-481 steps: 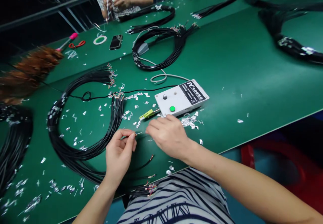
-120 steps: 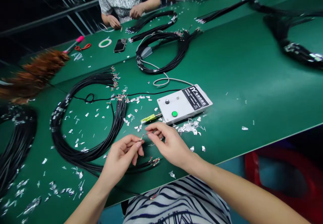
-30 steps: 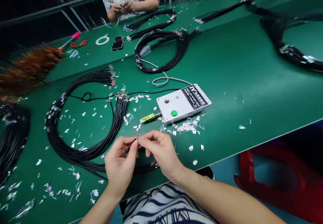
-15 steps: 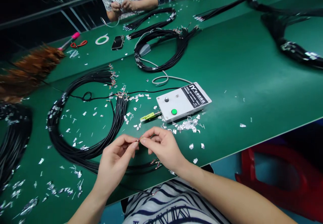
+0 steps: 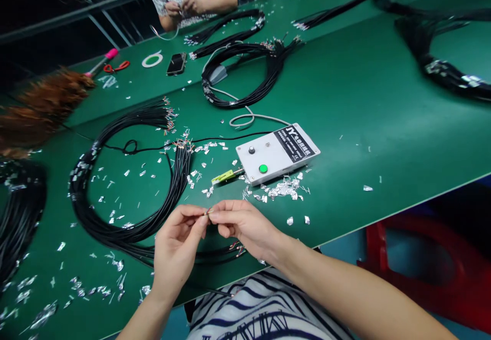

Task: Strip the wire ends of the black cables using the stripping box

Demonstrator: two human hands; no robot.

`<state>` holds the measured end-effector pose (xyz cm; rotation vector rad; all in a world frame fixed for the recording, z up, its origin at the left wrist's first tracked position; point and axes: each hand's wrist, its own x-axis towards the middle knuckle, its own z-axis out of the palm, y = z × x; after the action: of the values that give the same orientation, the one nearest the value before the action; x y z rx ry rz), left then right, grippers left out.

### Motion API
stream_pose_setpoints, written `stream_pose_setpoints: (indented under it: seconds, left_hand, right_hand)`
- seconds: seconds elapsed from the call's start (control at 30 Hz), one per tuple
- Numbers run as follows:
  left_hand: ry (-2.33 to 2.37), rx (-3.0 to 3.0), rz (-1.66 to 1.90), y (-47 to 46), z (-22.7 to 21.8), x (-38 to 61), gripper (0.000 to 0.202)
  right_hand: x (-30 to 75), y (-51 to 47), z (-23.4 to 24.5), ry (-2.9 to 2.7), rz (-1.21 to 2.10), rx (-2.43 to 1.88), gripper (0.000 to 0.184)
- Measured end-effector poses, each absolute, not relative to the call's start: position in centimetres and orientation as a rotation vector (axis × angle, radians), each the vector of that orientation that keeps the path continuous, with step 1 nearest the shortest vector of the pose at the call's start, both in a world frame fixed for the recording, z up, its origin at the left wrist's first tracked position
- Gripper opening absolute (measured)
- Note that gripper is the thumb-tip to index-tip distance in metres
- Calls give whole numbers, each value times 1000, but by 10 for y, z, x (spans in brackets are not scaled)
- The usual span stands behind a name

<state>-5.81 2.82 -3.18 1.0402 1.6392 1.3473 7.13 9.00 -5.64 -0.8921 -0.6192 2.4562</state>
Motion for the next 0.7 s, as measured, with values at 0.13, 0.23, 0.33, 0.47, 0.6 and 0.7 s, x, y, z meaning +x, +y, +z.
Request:
stream_pose_setpoints:
  seconds: [0.13,0.23,0.33,0.47,0.6,0.7]
  left_hand:
    - [1568,1016,1231,31,-27,-63,18]
    - [1470,998,1182,36,-25,-65,18]
    - [1388,928,1216,41,-26,-63,12]
    - [1399,752,1358,40,-31,-57,17]
    - [1410,743,1436,35,-37,-52,17]
    - [1463,876,1442,31,-41,-52,15]
  right_hand:
    - [71,91,-54,-710,2431,-881,25]
    - [71,92,-54,-777,2394,-887,25]
    - [71,92,-54,-827,2358,-898,22]
    - [72,93,-52,-1027,2242,-874,21]
    - [75,98,-48,-1317,2024,-886,17]
    - [80,101,-45,-1645,1706,-900,12]
